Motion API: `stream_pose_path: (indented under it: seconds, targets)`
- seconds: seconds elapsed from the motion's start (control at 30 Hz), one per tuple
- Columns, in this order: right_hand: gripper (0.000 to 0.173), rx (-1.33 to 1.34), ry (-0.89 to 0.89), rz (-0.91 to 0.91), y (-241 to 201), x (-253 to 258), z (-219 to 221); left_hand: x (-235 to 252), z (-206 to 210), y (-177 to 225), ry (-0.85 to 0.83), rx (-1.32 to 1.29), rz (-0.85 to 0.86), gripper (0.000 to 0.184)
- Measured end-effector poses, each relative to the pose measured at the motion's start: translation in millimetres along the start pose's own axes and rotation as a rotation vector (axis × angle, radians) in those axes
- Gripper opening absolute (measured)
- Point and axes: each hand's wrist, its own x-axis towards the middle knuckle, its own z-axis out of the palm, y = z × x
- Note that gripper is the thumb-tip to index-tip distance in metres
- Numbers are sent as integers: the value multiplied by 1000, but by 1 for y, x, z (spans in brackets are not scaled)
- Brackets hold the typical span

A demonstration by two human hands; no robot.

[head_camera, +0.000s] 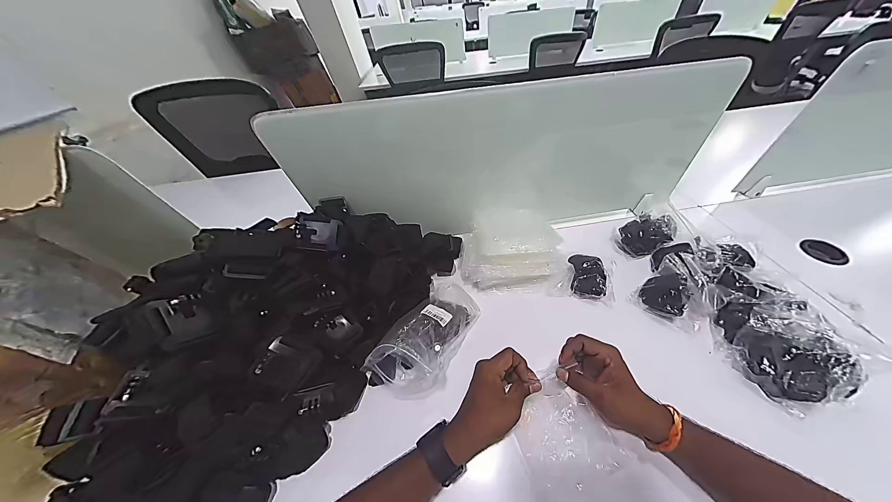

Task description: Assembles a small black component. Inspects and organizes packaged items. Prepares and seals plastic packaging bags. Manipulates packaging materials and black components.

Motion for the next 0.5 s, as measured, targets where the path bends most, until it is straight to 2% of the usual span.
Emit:
stream_pose_path:
  seconds: [0.1,0.5]
  targets:
    - [14,13,-2,-18,0,0,1,-2,1,3,27,-26,51,12]
    - [13,-1,66,-81,2,0,-6,1,-1,-9,40,-68,11,12]
